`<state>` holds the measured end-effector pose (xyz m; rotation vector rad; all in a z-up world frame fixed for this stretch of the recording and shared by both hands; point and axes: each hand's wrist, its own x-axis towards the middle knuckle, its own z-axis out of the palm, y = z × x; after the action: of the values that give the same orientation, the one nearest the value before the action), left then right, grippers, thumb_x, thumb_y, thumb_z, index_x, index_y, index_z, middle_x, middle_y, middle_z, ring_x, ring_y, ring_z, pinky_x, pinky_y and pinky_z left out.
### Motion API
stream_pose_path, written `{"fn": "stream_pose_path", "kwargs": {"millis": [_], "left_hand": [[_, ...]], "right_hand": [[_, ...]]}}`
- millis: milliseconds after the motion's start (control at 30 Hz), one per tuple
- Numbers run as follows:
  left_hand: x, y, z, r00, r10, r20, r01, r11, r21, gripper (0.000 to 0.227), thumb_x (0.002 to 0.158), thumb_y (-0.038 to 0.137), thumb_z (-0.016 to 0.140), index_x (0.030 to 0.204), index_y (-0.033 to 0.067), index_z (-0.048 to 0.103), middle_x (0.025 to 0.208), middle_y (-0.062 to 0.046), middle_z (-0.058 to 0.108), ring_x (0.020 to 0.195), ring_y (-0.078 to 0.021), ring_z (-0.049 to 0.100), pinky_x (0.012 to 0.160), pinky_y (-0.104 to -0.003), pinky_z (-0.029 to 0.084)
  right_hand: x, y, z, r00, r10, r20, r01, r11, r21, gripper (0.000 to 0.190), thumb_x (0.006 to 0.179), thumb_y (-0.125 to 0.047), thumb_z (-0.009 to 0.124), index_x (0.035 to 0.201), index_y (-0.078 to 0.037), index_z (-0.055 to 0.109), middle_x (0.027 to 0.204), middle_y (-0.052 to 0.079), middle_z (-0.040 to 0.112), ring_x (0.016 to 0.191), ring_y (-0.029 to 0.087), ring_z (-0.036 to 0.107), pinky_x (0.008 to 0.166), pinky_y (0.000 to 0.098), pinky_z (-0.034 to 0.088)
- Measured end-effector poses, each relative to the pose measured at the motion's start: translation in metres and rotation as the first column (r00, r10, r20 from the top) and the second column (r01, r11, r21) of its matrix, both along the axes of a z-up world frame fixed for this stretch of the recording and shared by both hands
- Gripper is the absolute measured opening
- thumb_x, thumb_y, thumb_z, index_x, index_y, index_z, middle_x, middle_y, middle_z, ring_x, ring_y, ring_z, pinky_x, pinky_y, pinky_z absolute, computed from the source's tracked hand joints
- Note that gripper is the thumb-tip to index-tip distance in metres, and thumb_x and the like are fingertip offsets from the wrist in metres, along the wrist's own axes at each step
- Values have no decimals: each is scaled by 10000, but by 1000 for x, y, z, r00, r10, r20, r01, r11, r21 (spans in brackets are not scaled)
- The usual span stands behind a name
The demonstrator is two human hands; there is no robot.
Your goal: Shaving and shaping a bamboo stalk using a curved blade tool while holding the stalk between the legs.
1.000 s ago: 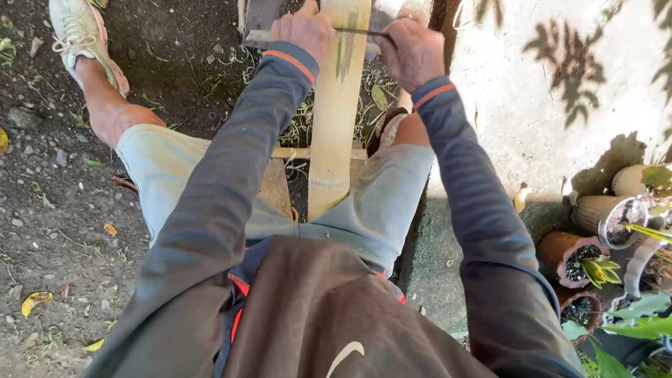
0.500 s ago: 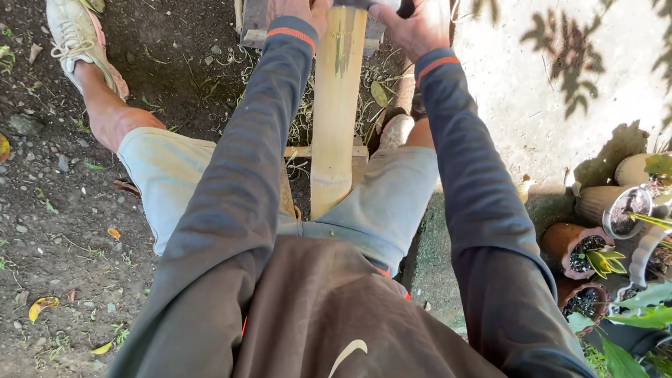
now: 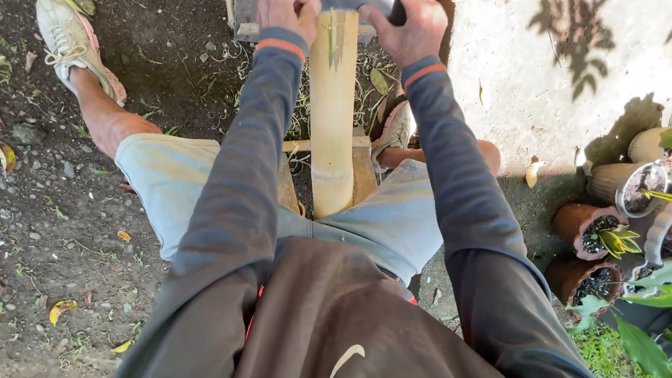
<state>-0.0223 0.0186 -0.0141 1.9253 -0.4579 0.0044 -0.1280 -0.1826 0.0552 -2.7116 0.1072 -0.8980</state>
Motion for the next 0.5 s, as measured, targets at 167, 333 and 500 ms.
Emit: {"fn": "stream_pose_path", "kwargs": {"millis": [167,333,500], "left_hand": [[-44,20,18,998,10,-55,-11,1000,-13,199,817,40,803,818,46,604,809,-111,621,728,-300,646,668,-432,512],[-81,33,6,999,-2,52,6,997,-83,146,854,5,746,791,71,632,791,-108,642,731,-309,657,668,-427,522],[-97,37,23,988,24,-155,-24,1000,-1,128,802,63,758,782,61,631,769,-103,641,672,-293,659,632,-429,533]], "right_hand": [[-37,25,21,990,72,-123,-35,959,280,496,833,-349,973,1120,-40,711,907,127,731,788,260,737,723,366,589],[-57,22,23,956,173,-238,-75,925,373,410,888,-344,942,1094,-63,726,887,93,743,758,218,752,724,340,611],[-58,11,23,909,235,-345,-95,921,378,427,838,-363,922,1081,-60,745,875,85,741,745,200,746,722,342,615]]}}
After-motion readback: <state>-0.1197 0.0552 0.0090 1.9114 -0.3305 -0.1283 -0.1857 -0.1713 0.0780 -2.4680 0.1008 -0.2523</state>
